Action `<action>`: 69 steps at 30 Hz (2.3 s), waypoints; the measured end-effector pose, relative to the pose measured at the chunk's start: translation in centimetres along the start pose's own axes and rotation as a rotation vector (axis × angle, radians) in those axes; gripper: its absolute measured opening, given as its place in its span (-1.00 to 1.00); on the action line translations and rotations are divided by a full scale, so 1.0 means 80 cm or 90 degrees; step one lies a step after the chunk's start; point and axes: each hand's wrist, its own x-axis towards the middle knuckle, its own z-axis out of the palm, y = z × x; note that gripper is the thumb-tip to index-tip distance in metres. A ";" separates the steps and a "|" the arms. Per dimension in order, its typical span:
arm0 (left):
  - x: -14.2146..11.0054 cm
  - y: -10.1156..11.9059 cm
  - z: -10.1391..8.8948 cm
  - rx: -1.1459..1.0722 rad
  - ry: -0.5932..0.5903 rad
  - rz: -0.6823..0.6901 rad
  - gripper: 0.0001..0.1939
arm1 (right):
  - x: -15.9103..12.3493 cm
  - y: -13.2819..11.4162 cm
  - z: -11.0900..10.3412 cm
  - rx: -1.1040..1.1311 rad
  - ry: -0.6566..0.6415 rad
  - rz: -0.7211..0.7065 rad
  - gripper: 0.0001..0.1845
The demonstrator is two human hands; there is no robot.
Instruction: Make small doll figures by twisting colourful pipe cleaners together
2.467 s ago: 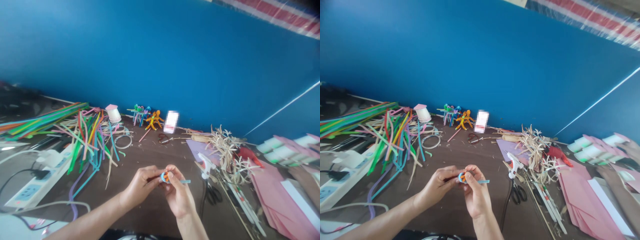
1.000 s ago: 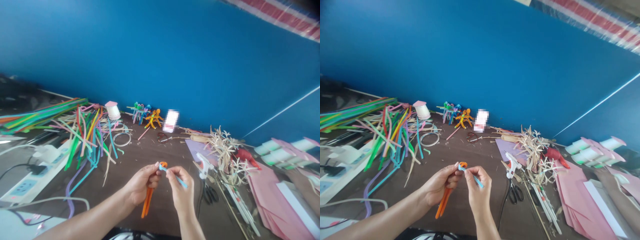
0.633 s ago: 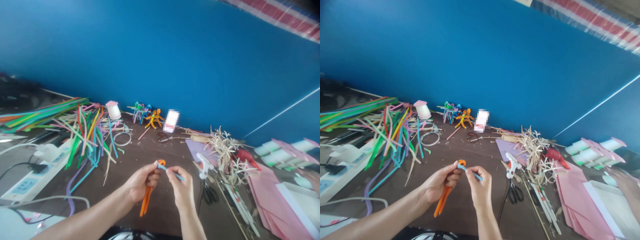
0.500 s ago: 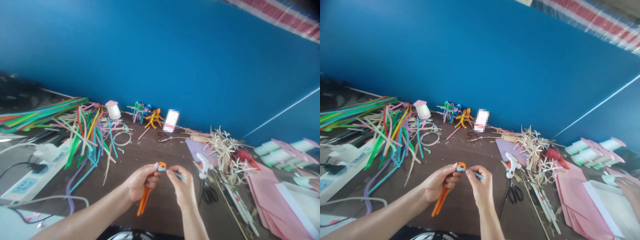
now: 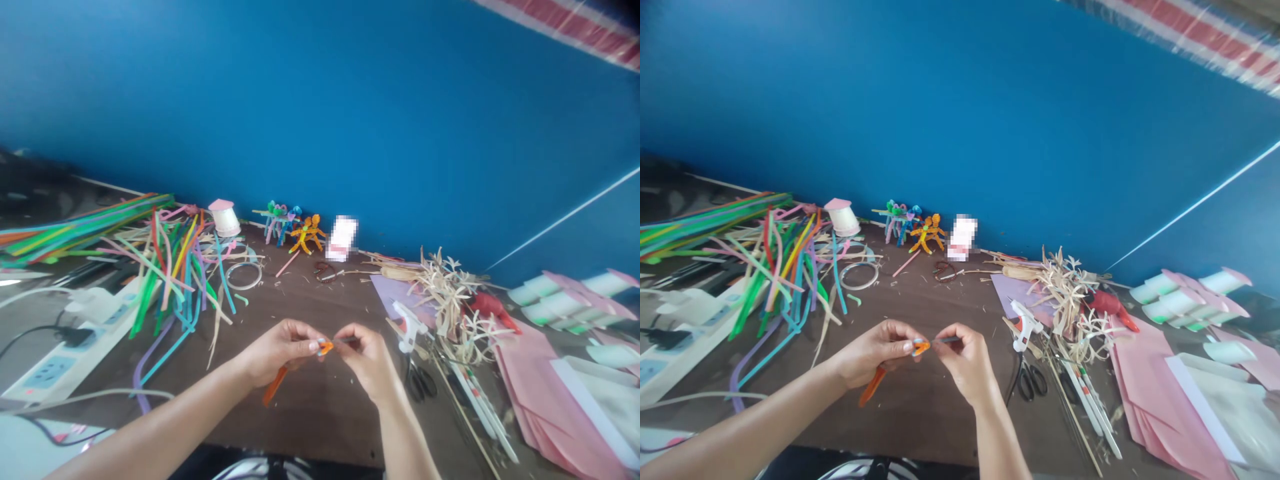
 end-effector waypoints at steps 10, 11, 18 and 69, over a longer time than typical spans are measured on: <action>-0.006 0.002 0.003 0.268 -0.004 0.005 -0.71 | -0.006 -0.016 0.002 -0.052 0.075 -0.074 -0.92; -0.006 0.001 0.004 0.287 0.001 0.008 -0.70 | -0.006 -0.015 0.003 -0.055 0.076 -0.081 -0.91; -0.003 -0.001 0.006 0.443 0.039 0.075 -0.76 | -0.011 -0.015 0.010 -0.118 0.105 -0.166 -0.71; -0.010 -0.004 0.020 0.089 0.127 0.123 -0.76 | -0.029 -0.021 0.022 -0.082 0.076 -0.176 -0.86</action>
